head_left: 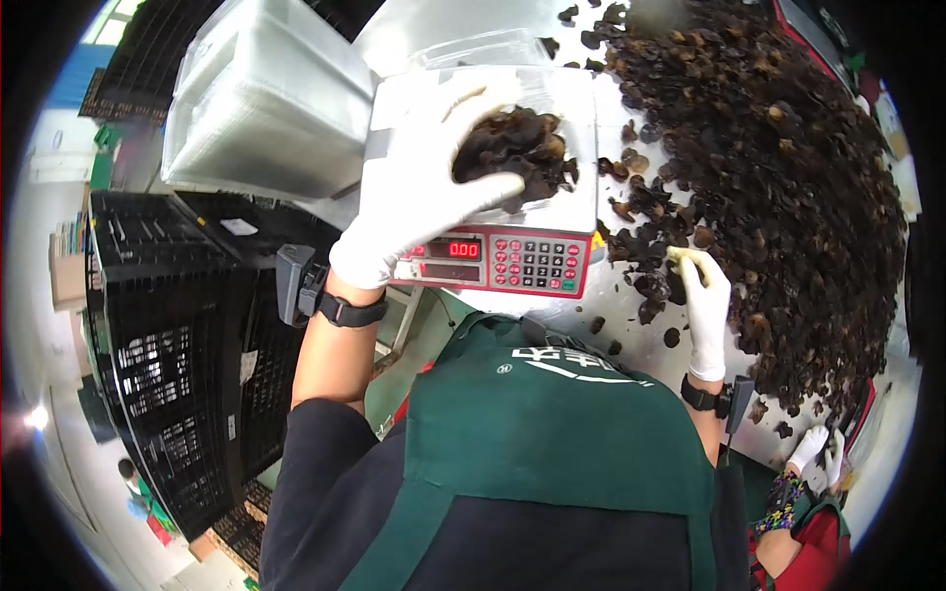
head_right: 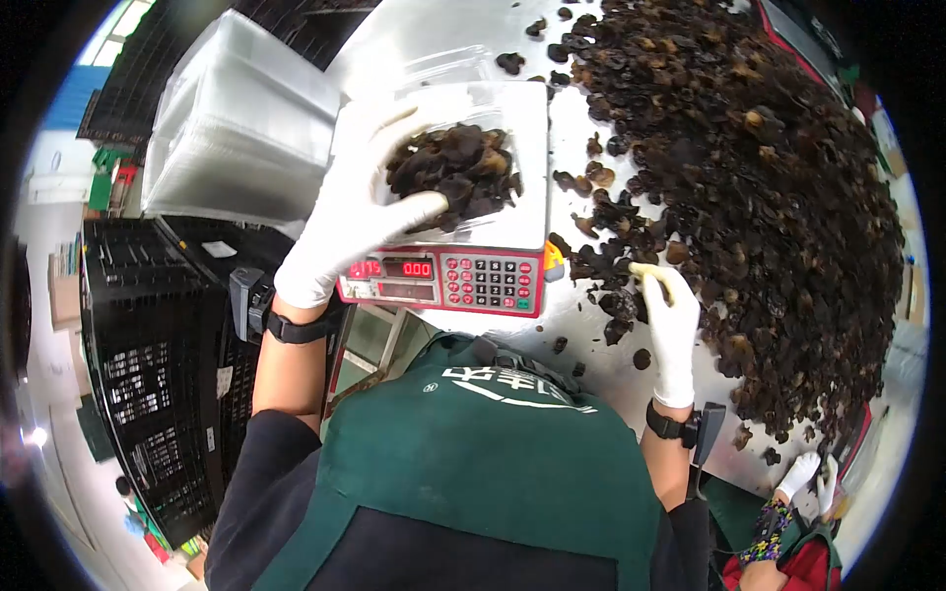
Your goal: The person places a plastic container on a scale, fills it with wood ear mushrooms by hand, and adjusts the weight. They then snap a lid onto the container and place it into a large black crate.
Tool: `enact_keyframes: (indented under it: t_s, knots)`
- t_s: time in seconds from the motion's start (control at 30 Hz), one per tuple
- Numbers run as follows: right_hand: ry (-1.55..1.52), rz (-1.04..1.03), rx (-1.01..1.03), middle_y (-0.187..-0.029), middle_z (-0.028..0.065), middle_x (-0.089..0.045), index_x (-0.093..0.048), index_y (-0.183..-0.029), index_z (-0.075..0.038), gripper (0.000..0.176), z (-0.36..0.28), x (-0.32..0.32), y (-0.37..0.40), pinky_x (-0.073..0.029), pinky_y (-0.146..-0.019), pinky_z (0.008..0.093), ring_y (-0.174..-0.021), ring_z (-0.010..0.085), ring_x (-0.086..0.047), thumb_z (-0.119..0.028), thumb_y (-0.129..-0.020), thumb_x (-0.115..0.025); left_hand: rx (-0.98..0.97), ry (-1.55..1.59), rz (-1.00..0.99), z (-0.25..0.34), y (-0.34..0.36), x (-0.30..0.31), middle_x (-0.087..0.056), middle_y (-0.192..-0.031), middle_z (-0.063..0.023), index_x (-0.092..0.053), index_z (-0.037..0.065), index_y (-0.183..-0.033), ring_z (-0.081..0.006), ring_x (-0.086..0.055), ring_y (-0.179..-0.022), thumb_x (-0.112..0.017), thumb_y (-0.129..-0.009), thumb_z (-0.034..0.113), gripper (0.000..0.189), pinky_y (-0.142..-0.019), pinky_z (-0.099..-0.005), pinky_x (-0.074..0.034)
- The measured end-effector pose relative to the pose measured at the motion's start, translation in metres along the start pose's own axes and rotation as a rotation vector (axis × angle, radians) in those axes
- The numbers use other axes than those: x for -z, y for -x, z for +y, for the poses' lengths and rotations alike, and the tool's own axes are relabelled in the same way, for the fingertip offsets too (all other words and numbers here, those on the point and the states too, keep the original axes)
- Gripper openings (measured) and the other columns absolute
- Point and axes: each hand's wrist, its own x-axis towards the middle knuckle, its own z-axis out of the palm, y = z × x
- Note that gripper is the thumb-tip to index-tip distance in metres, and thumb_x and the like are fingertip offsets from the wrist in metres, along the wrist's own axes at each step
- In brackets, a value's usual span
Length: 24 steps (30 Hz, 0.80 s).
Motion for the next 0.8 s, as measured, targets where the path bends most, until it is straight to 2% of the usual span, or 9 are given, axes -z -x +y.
enact_keyframes:
  t_s: [0.1,0.2,0.33,0.37,0.47,0.5,0.6,0.7,0.8]
  knots:
    - [-0.011,-0.013,0.103,-0.099,0.0070,-0.073,-0.073,-0.104,-0.001,0.016,-0.015,-0.010,-0.007,-0.050,-0.082,0.0261,-0.087,0.0136,-0.065,-0.004,-0.094,-0.060,0.028,-0.011,-0.147,-0.005,0.006,-0.025,-0.048,-0.145,-0.0166,-0.049,0.013,-0.145,-0.0328,-0.044,-0.136,-0.082,-0.074,0.029,0.080,-0.116,-0.0439,-0.035]
    - [0.014,-0.051,0.133,-0.096,0.0065,-0.073,-0.073,-0.103,-0.003,0.016,-0.024,-0.020,-0.012,-0.050,-0.078,0.0251,-0.085,0.0117,-0.065,-0.005,-0.093,-0.061,0.157,0.132,-0.149,-0.012,0.010,-0.038,-0.047,-0.147,-0.0163,-0.047,0.014,-0.147,-0.0337,-0.044,-0.137,-0.083,-0.072,0.026,0.083,-0.116,-0.0426,-0.036]
    - [-0.049,-0.099,0.154,-0.095,0.0068,-0.072,-0.073,-0.102,-0.002,0.014,-0.029,-0.032,-0.018,-0.051,-0.078,0.0250,-0.083,0.0121,-0.065,-0.004,-0.093,-0.062,0.142,0.136,-0.200,-0.007,0.007,-0.020,-0.044,-0.149,-0.0172,-0.046,0.011,-0.147,-0.0356,-0.041,-0.138,-0.085,-0.070,0.026,0.087,-0.116,-0.0447,-0.034]
    - [-0.050,-0.105,0.154,-0.094,0.0068,-0.071,-0.073,-0.102,-0.002,0.014,-0.031,-0.033,-0.019,-0.051,-0.078,0.0252,-0.082,0.0122,-0.066,-0.004,-0.093,-0.062,0.216,0.283,-0.205,-0.013,0.004,-0.015,-0.047,-0.147,-0.0171,-0.048,0.010,-0.146,-0.0339,-0.044,-0.136,-0.086,-0.072,0.029,0.085,-0.114,-0.0440,-0.037]
    - [-0.030,-0.129,0.171,-0.095,0.0065,-0.072,-0.072,-0.102,-0.001,0.014,-0.036,-0.034,-0.023,-0.051,-0.082,0.0267,-0.088,0.0131,-0.067,-0.004,-0.093,-0.061,0.266,0.308,-0.039,-0.038,-0.010,0.004,-0.054,-0.137,-0.0184,-0.051,0.007,-0.141,-0.0302,-0.052,-0.128,-0.081,-0.080,0.026,0.072,-0.109,-0.0423,-0.041]
    - [-0.019,-0.141,0.182,-0.096,0.0064,-0.072,-0.071,-0.102,-0.001,0.014,-0.039,-0.034,-0.025,-0.052,-0.085,0.0274,-0.090,0.0135,-0.067,-0.004,-0.094,-0.061,0.366,0.289,0.017,-0.043,-0.019,0.004,-0.061,-0.131,-0.0120,-0.051,0.005,-0.142,-0.0233,-0.057,-0.122,-0.075,-0.087,0.031,0.065,-0.104,-0.0369,-0.044]
    - [-0.085,-0.187,0.139,-0.093,0.0058,-0.071,-0.071,-0.100,-0.001,0.012,-0.054,-0.040,-0.030,-0.052,-0.081,0.0269,-0.086,0.0130,-0.066,-0.003,-0.093,-0.062,0.586,-0.107,0.108,-0.099,-0.032,-0.014,-0.066,-0.122,-0.0127,-0.050,0.006,-0.143,-0.0224,-0.065,-0.107,-0.073,-0.089,0.029,0.062,-0.093,-0.0349,-0.050]
    - [-0.049,-0.240,0.151,-0.088,0.0053,-0.070,-0.069,-0.096,0.001,0.008,-0.059,-0.048,-0.034,-0.051,-0.077,0.0257,-0.081,0.0118,-0.065,-0.004,-0.092,-0.063,0.733,-0.160,-0.134,-0.119,-0.048,-0.028,-0.069,-0.112,-0.0135,-0.048,0.005,-0.144,-0.0198,-0.067,-0.095,-0.073,-0.088,0.024,0.064,-0.084,-0.0317,-0.053]
    - [-0.019,-0.300,0.201,-0.084,0.0055,-0.068,-0.068,-0.092,0.001,0.006,-0.055,-0.050,-0.037,-0.051,-0.075,0.0247,-0.078,0.0104,-0.064,-0.004,-0.091,-0.064,0.731,0.101,0.046,-0.126,-0.043,-0.035,-0.068,-0.109,-0.0139,-0.045,0.004,-0.146,-0.0169,-0.065,-0.098,-0.069,-0.089,0.016,0.063,-0.085,-0.0290,-0.052]
